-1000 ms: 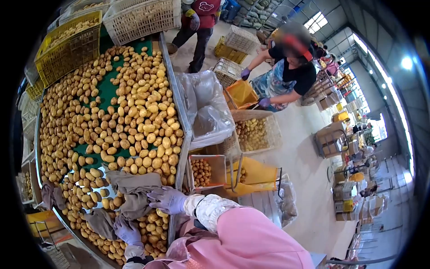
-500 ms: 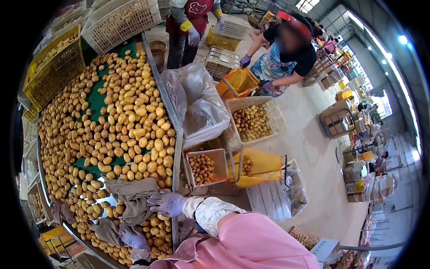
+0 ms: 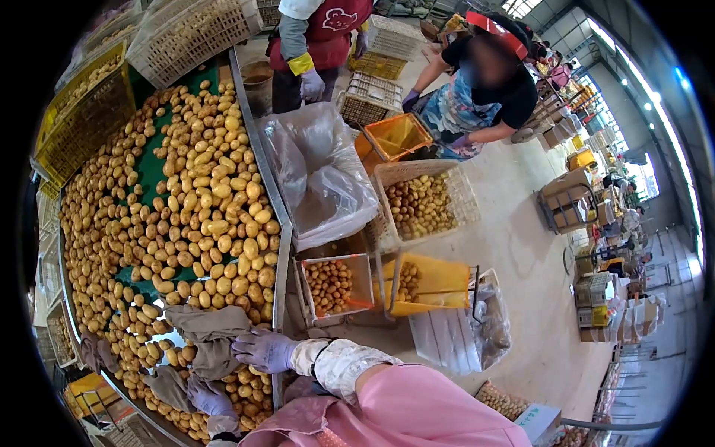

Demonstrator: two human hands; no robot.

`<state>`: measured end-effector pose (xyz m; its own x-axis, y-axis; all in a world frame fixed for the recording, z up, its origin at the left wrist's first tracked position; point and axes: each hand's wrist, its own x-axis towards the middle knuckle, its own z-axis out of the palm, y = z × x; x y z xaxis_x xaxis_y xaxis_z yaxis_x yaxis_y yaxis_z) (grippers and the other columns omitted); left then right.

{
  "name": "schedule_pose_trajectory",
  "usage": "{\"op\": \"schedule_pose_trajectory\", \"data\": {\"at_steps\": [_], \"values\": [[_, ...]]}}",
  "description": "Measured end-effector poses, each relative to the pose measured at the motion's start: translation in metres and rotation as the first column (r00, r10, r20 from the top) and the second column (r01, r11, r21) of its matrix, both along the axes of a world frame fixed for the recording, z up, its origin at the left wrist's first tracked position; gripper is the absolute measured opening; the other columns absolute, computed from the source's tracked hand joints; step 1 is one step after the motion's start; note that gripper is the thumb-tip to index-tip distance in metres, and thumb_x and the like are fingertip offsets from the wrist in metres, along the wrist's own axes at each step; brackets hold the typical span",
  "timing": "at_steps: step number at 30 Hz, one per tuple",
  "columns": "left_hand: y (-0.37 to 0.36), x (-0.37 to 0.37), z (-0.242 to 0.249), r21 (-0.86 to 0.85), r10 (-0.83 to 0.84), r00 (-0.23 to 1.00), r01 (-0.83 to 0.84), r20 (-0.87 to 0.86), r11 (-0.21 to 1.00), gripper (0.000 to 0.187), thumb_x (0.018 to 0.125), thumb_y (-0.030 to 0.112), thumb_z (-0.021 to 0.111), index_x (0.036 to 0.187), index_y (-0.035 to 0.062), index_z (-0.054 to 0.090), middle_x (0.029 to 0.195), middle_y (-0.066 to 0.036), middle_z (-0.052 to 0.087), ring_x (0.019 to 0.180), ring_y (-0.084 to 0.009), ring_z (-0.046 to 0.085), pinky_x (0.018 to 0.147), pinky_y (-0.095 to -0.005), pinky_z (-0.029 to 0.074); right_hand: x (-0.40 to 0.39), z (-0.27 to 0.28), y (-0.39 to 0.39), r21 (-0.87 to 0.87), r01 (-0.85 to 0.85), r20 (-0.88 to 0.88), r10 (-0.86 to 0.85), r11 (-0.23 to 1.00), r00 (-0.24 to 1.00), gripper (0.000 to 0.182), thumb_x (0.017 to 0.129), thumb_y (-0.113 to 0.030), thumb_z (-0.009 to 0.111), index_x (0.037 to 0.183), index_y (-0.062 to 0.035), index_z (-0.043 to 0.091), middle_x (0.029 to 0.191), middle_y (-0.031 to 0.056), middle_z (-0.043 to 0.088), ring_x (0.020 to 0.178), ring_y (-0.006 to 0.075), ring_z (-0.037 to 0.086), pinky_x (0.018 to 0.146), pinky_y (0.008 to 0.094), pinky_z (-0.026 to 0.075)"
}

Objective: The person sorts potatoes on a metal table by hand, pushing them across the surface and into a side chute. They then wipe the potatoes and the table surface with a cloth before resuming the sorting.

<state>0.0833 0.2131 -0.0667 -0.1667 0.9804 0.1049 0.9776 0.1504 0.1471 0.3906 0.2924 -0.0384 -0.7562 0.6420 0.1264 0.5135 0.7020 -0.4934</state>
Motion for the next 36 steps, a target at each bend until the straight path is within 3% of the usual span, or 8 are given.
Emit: {"op": "schedule_pose_trajectory", "data": {"at_steps": [7, 9, 18, 24, 36], "values": [[-0.001, 0.003, 0.003, 0.034, 0.023, 0.999, -0.021, -0.049, 0.999, 0.054, 0.101, 0.040, 0.048, 0.139, 0.0018, 0.056, 0.138, -0.025, 0.058, 0.128, -0.0434, 0.052, 0.109, -0.0530, 0.039, -0.003, -0.007, -0.002, -0.028, 0.014, -0.038, -0.015, 1.000, 0.999, 0.048, 0.088, -0.030, 0.066, 0.133, -0.0137, 0.060, 0.147, 0.0091, 0.051, 0.139, 0.0272, 0.046, 0.113, 0.0488, 0.039], [0.000, 0.006, 0.007, -0.045, 0.074, 0.996, -0.076, -0.042, 0.996, 0.053, 0.100, 0.038, 0.050, 0.139, 0.0027, 0.056, 0.138, -0.024, 0.058, 0.128, -0.0431, 0.051, 0.109, -0.0530, 0.039, -0.005, -0.009, -0.002, -0.046, 0.014, -0.019, -0.015, 0.999, 1.000, 0.047, 0.089, -0.031, 0.065, 0.132, -0.0140, 0.061, 0.147, 0.0086, 0.051, 0.139, 0.0262, 0.046, 0.114, 0.0489, 0.039], [-0.005, 0.002, 0.004, 0.022, 0.021, 1.000, -0.020, -0.015, 1.000, 0.052, 0.099, 0.034, 0.052, 0.137, -0.0008, 0.056, 0.138, -0.025, 0.057, 0.129, -0.0434, 0.051, 0.109, -0.0542, 0.038, -0.005, -0.001, -0.003, -0.047, 0.036, -0.021, -0.037, 0.998, 0.999, 0.042, 0.090, -0.029, 0.064, 0.129, -0.0140, 0.063, 0.145, 0.0081, 0.052, 0.136, 0.0273, 0.048, 0.111, 0.0491, 0.040], [-0.002, 0.003, 0.011, -0.026, 0.004, 1.000, -0.004, 0.004, 1.000, 0.050, 0.100, 0.029, 0.053, 0.138, -0.0039, 0.055, 0.138, -0.027, 0.057, 0.129, -0.0450, 0.050, 0.111, -0.0528, 0.038, -0.004, -0.001, -0.003, 0.006, 0.043, 0.006, -0.043, 0.999, 0.999, 0.045, 0.090, -0.032, 0.064, 0.132, -0.0160, 0.060, 0.145, 0.0073, 0.053, 0.135, 0.0260, 0.050, 0.108, 0.0479, 0.043], [-0.004, 0.003, 0.012, -0.020, 0.007, 1.000, -0.007, 0.013, 1.000, 0.053, 0.100, 0.035, 0.050, 0.139, -0.0009, 0.054, 0.139, -0.024, 0.056, 0.129, -0.0431, 0.051, 0.110, -0.0541, 0.037, -0.003, -0.005, -0.003, -0.034, 0.028, -0.004, -0.028, 0.999, 1.000, 0.046, 0.089, -0.031, 0.064, 0.132, -0.0148, 0.059, 0.147, 0.0081, 0.051, 0.137, 0.0276, 0.049, 0.109, 0.0484, 0.044]]}}
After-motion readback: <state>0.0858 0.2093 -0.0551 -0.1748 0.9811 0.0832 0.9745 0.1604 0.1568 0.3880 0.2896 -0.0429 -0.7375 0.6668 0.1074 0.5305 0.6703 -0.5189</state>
